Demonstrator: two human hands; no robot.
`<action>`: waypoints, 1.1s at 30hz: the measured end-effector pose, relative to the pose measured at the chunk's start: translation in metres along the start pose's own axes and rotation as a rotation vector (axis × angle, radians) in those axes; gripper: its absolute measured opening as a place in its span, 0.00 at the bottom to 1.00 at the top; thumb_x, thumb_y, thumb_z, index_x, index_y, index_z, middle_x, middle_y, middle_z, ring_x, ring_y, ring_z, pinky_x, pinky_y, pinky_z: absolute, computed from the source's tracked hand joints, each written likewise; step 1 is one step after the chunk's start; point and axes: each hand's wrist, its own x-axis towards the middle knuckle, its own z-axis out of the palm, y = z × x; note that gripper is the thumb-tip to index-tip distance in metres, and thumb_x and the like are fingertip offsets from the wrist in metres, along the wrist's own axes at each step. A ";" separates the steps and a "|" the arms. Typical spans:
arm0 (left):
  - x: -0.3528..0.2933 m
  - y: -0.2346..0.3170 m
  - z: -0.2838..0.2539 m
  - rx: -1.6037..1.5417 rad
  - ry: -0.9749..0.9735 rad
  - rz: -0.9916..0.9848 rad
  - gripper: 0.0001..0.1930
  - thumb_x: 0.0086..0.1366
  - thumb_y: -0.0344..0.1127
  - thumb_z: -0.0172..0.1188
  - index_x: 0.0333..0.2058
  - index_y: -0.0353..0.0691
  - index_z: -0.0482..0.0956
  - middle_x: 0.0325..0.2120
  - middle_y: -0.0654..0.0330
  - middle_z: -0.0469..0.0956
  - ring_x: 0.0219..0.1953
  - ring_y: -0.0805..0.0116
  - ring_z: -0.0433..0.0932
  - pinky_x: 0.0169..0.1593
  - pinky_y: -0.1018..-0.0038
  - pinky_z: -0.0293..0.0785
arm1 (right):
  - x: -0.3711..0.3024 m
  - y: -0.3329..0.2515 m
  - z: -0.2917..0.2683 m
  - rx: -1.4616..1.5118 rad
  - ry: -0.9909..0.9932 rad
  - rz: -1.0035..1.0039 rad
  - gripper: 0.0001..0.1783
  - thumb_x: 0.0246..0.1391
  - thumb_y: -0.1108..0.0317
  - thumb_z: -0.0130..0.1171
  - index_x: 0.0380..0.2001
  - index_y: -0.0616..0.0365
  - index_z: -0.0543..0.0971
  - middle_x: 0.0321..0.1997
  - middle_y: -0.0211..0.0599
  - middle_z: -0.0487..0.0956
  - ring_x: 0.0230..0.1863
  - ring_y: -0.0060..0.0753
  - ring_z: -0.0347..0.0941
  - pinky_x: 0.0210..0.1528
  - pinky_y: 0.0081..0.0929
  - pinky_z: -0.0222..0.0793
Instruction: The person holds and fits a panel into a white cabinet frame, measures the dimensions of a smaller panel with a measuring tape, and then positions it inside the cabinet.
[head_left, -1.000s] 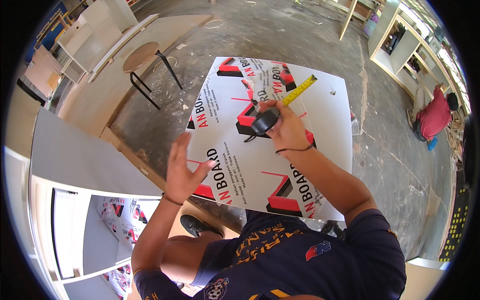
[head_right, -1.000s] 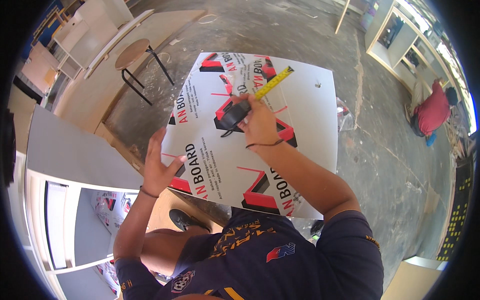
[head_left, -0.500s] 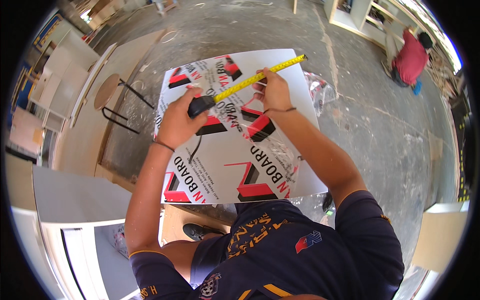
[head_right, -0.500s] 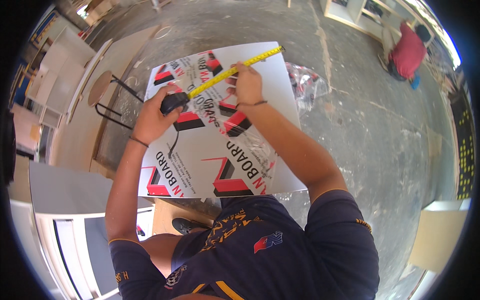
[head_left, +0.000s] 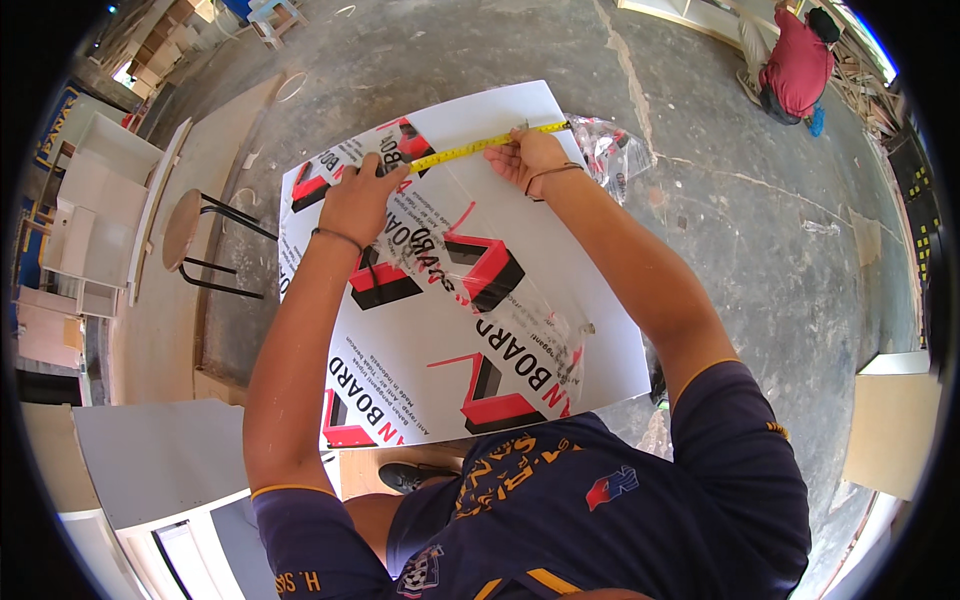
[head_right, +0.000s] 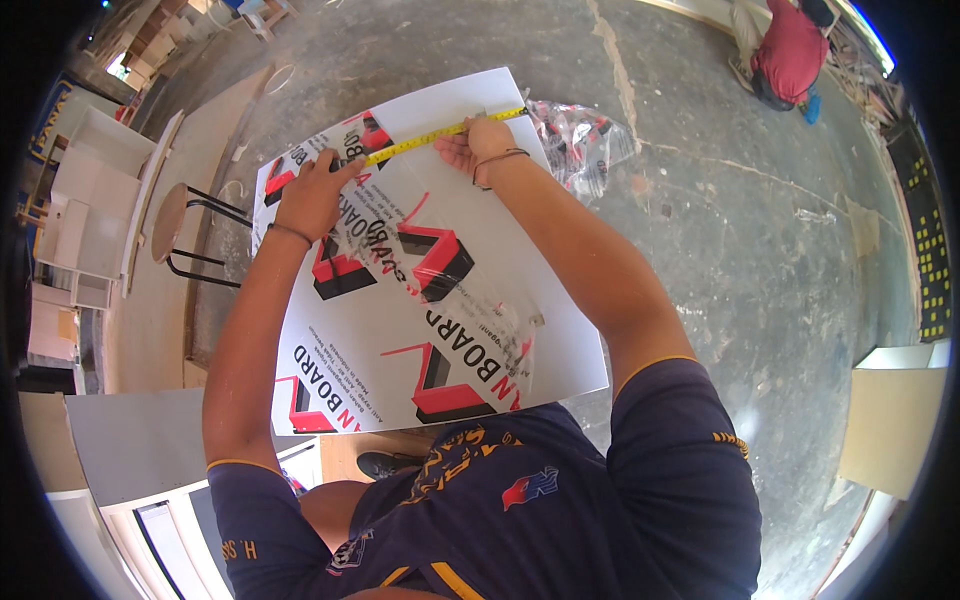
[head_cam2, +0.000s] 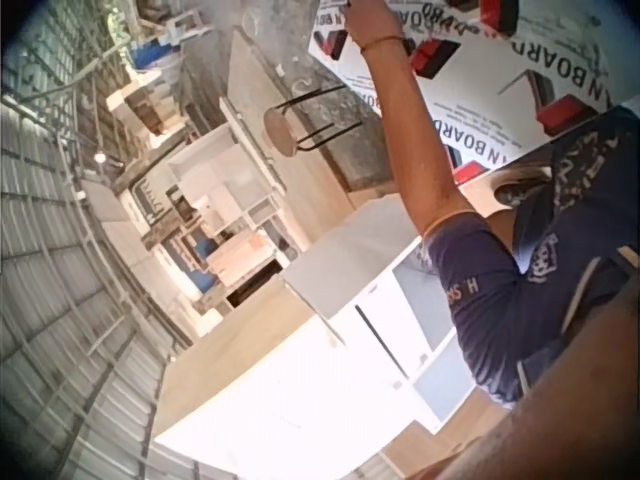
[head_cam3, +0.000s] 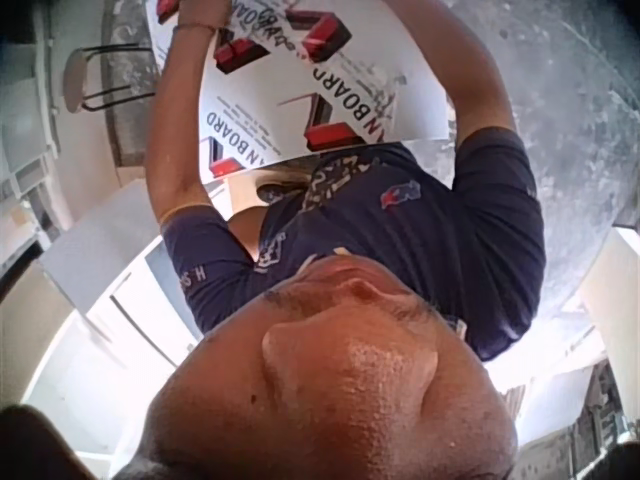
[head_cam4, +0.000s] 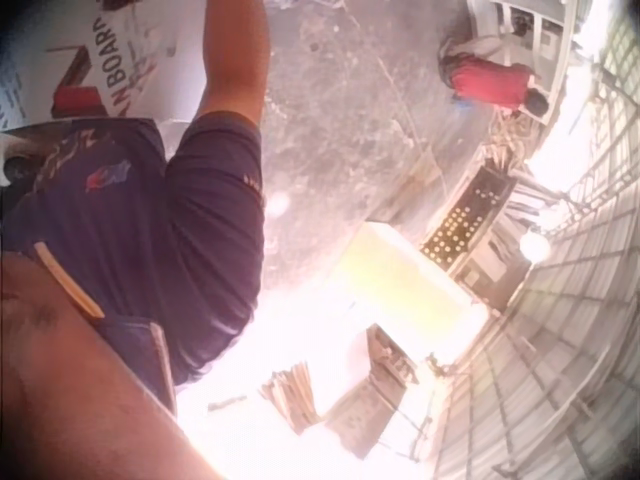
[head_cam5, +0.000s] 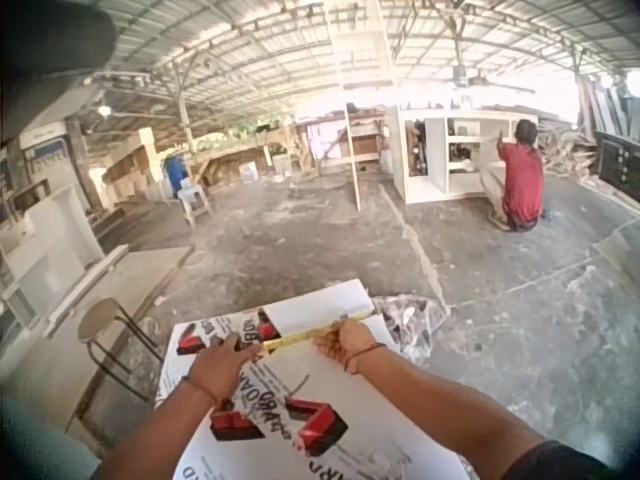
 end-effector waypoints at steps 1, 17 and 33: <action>0.007 -0.002 0.006 0.008 0.012 0.004 0.30 0.48 0.22 0.54 0.52 0.58 0.70 0.45 0.55 0.67 0.43 0.54 0.71 0.39 0.65 0.75 | 0.000 -0.002 0.000 0.023 -0.003 0.022 0.16 0.63 0.63 0.35 0.40 0.65 0.68 0.33 0.43 0.77 0.34 0.34 0.77 0.31 0.26 0.77; 0.048 0.006 0.028 0.091 -0.074 0.024 0.19 0.58 0.31 0.50 0.47 0.60 0.75 0.47 0.54 0.67 0.44 0.52 0.71 0.44 0.64 0.72 | -0.020 -0.037 -0.036 -0.126 0.047 -0.061 0.18 0.59 0.67 0.40 0.46 0.70 0.67 0.43 0.49 0.77 0.39 0.39 0.76 0.36 0.30 0.75; 0.054 0.051 -0.006 0.019 0.195 0.243 0.31 0.47 0.19 0.54 0.50 0.56 0.70 0.43 0.59 0.66 0.42 0.56 0.70 0.45 0.65 0.71 | -0.020 -0.003 0.005 -1.178 -0.307 -0.921 0.22 0.47 0.68 0.60 0.47 0.59 0.73 0.37 0.42 0.79 0.35 0.35 0.75 0.43 0.29 0.69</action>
